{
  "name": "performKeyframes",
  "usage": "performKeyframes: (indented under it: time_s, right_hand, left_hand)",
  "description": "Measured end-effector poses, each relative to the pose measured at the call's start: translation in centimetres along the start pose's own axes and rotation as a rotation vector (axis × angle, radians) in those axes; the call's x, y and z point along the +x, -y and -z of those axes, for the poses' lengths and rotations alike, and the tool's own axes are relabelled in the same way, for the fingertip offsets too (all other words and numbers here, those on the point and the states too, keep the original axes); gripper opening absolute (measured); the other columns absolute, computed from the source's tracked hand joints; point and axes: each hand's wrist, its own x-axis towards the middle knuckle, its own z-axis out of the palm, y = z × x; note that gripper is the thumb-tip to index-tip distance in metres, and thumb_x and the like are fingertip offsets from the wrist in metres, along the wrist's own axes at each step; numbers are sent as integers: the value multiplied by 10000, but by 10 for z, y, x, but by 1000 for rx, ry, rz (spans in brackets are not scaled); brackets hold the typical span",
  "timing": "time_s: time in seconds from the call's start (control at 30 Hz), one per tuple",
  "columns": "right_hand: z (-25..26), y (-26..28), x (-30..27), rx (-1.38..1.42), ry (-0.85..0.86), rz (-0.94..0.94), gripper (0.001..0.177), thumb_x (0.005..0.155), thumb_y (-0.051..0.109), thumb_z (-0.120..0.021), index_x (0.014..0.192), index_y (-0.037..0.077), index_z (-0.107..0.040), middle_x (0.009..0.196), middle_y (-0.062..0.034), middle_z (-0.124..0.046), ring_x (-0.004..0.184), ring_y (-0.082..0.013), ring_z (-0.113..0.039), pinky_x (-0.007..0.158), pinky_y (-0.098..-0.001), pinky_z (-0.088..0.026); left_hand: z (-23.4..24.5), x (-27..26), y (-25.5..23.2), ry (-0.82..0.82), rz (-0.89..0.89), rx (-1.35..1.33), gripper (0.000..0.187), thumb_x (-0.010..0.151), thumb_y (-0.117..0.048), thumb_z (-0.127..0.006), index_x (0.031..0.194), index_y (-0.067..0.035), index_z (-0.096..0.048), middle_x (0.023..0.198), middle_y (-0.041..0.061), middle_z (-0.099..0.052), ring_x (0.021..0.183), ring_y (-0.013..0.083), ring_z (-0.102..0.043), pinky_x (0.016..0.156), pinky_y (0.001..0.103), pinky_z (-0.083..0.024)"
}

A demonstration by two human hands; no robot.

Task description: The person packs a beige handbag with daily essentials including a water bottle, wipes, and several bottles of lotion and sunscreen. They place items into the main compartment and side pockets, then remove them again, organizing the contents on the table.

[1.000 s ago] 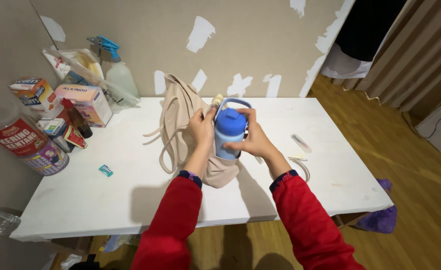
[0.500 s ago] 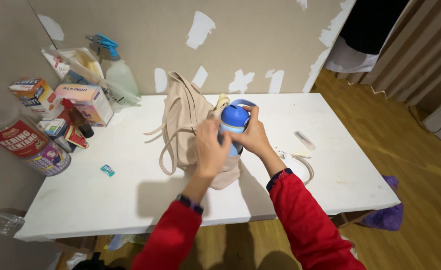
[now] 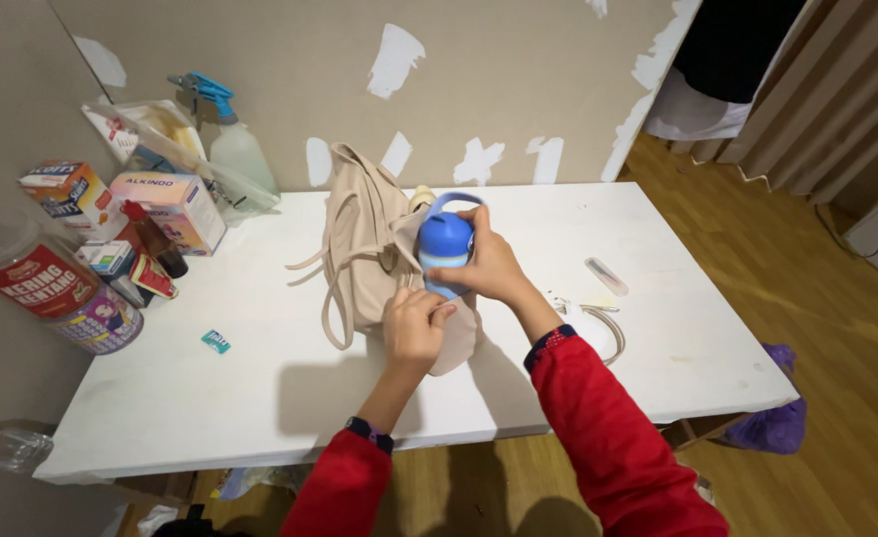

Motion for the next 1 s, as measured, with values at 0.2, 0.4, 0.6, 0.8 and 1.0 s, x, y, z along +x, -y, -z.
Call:
performKeyframes:
  time_s: [0.2, 0.4, 0.6, 0.8, 1.0]
  right_hand:
    - [18, -20, 7, 225, 182, 180, 959, 608, 344, -949, 1338, 48, -402, 1257, -199, -611, 1220, -323, -621, 1041, -402, -480]
    - [16, -21, 1, 201, 171, 180, 941, 605, 330, -951, 1333, 47, -426, 1249, -190, -624, 1209, -317, -627, 1035, -399, -486]
    - [23, -11, -5, 208, 184, 160, 958, 581, 319, -952, 1337, 52, -426, 1231, -183, -646, 1187, -308, -647, 1012, -395, -500]
    - [14, -2, -5, 181, 290, 181, 942, 579, 311, -957, 1333, 58, -452, 1203, -198, -694, 1168, -320, -681, 1015, -384, -509]
    - [14, -11, -31, 88, 323, 112, 990, 580, 361, -962, 1365, 38, -451, 1246, -217, -692, 1180, -338, -687, 1008, -389, -520]
  left_hand:
    - [13, 6, -3, 53, 191, -96, 130, 812, -197, -779, 814, -76, -732, 775, 56, -698, 776, 279, -651, 736, 404, -516]
    - [21, 50, 29, -68, 263, 27, 388, 820, -304, -758, 1050, -15, -640, 909, 197, -697, 860, 407, -674, 736, 478, -519]
    - [-15, 72, 55, 55, 434, 95, 414, 987, -403, -601, 1194, -58, -696, 973, 265, -716, 958, 462, -676, 846, 514, -515]
    - [-16, 76, 72, -147, 526, -221, 327, 964, -324, -637, 1117, -52, -737, 955, 187, -754, 916, 365, -706, 815, 423, -513]
    - [-19, 70, 61, -81, 565, -348, 291, 941, -244, -670, 1150, -45, -711, 902, 156, -757, 813, 254, -704, 768, 350, -516]
